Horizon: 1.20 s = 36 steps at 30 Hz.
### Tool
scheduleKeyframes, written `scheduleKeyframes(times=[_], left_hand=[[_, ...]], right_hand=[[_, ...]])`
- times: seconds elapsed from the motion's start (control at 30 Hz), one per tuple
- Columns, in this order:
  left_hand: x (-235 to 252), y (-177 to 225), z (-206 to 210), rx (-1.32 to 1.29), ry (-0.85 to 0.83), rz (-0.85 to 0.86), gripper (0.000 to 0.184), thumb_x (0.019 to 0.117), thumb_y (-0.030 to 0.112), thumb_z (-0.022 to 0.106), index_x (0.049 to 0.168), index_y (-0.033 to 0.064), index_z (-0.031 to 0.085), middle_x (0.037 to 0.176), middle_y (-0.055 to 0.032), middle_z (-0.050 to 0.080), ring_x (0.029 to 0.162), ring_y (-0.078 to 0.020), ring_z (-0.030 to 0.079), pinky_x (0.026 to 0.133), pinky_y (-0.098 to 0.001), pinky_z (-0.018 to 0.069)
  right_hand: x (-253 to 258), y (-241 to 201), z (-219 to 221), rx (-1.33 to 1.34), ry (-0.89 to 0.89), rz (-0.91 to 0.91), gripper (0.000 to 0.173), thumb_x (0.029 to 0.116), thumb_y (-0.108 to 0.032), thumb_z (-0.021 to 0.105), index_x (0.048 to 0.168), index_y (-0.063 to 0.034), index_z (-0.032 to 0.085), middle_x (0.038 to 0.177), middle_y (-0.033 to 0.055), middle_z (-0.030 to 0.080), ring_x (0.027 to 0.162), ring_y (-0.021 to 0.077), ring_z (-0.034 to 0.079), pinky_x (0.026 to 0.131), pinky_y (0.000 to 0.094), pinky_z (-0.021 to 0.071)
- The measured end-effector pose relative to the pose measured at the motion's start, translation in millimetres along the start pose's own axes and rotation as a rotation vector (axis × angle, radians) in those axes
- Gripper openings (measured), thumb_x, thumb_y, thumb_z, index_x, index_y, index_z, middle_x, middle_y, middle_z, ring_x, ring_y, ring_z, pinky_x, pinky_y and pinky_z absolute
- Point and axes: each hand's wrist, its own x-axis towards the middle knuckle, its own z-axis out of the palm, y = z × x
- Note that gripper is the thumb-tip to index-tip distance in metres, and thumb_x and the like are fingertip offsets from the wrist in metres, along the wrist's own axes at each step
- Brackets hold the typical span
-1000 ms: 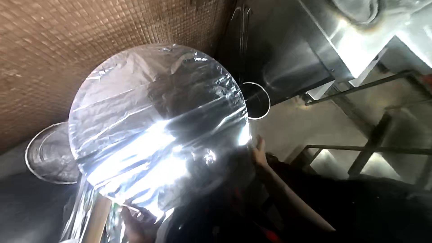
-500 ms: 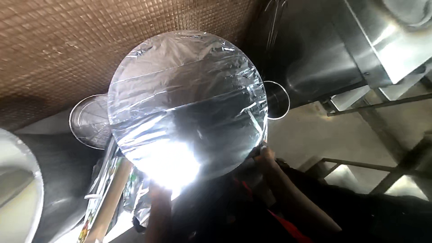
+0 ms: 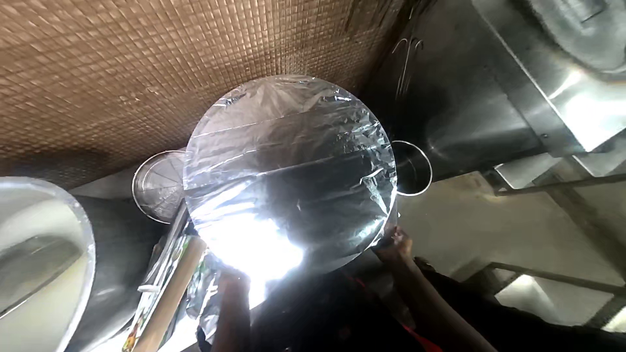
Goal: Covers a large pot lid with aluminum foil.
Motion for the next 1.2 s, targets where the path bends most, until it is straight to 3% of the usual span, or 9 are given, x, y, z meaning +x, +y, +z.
scheduleKeyframes(times=[0.07,0.13,0.2,0.27,0.33,0.43,0.53,0.63,1.2], left_hand=[[3,5,-18,0.280,0.251,-0.049,0.053,0.1112,0.033,0.038,0.145,-0.0076,0.045,0.143,-0.0343,0.050,0.134,-0.0462,0.050,0.109,-0.0594,0.0426],[4,12,-21,0.162,0.551,0.100,0.068,0.1082,0.045,0.041,0.150,-0.0082,0.039,0.151,-0.0386,0.038,0.140,-0.0533,0.039,0.111,-0.0627,0.0374],[-7,31,-21,0.128,0.630,0.515,0.064,0.1051,0.037,0.049,0.148,-0.0102,0.042,0.152,-0.0374,0.037,0.142,-0.0517,0.036,0.116,-0.0576,0.0340],[-18,63,-14,0.211,0.469,0.984,0.066,0.1010,0.037,0.046,0.144,-0.0133,0.045,0.154,-0.0395,0.032,0.143,-0.0553,0.032,0.118,-0.0595,0.0281],[-23,107,3,0.340,0.184,1.298,0.069,0.0989,0.044,0.043,0.141,-0.0106,0.051,0.155,-0.0377,0.034,0.143,-0.0541,0.035,0.119,-0.0613,0.0288],[-10,146,52,0.791,-0.161,1.465,0.076,0.1002,0.063,0.034,0.156,0.0116,0.044,0.165,-0.0177,0.032,0.153,-0.0409,0.026,0.122,-0.0631,0.0225],[-3,154,93,1.167,-0.222,1.420,0.089,0.0972,0.074,0.023,0.164,0.0159,0.026,0.171,-0.0103,0.020,0.158,-0.0344,0.013,0.124,-0.0632,0.0131],[1,151,102,1.240,-0.190,1.359,0.093,0.0946,0.080,0.017,0.162,0.0181,0.031,0.170,-0.0092,0.021,0.158,-0.0329,0.015,0.123,-0.0634,0.0128],[40,152,74,1.200,0.033,1.252,0.095,0.0919,0.082,0.022,0.162,0.0183,0.033,0.169,-0.0069,0.026,0.157,-0.0304,0.020,0.123,-0.0622,0.0135]], right_hand=[[-11,-17,-7,-0.016,0.126,0.033,0.059,0.0997,-0.057,0.042,0.138,-0.0120,0.040,0.119,0.0156,0.053,0.101,0.0301,0.057,0.081,0.0569,0.0500],[-22,-31,-5,-0.214,0.264,-0.108,0.062,0.1029,-0.049,0.043,0.147,-0.0062,0.033,0.132,0.0197,0.047,0.111,0.0320,0.053,0.087,0.0550,0.0485],[-27,-42,1,-0.599,0.317,-0.495,0.058,0.1065,-0.035,0.050,0.147,0.0056,0.041,0.143,0.0296,0.047,0.126,0.0378,0.052,0.100,0.0539,0.0454],[-36,-53,23,-0.991,0.095,-0.969,0.064,0.1064,-0.033,0.048,0.153,0.0082,0.034,0.154,0.0349,0.037,0.143,0.0471,0.039,0.117,0.0602,0.0326],[-42,-44,69,-1.266,-0.262,-1.317,0.072,0.1039,-0.044,0.042,0.154,0.0074,0.034,0.161,0.0284,0.033,0.150,0.0427,0.030,0.122,0.0610,0.0253],[-56,-1,145,-1.743,-0.720,-1.438,0.086,0.1007,-0.067,0.032,0.162,-0.0068,0.030,0.170,0.0126,0.023,0.158,0.0318,0.014,0.126,0.0612,0.0120],[-51,48,188,-2.007,-0.936,-1.398,0.092,0.0988,-0.076,0.021,0.165,-0.0133,0.018,0.173,0.0051,0.011,0.160,0.0240,0.004,0.127,0.0599,0.0032],[-56,69,203,-2.074,-1.033,-1.264,0.090,0.0995,-0.075,0.022,0.166,-0.0145,0.017,0.173,0.0045,0.010,0.160,0.0232,0.002,0.127,0.0588,-0.0009],[-14,59,191,-2.094,-0.756,-1.429,0.086,0.0998,-0.074,0.022,0.165,-0.0173,0.023,0.172,0.0004,0.018,0.159,0.0239,0.012,0.126,0.0600,0.0074]])
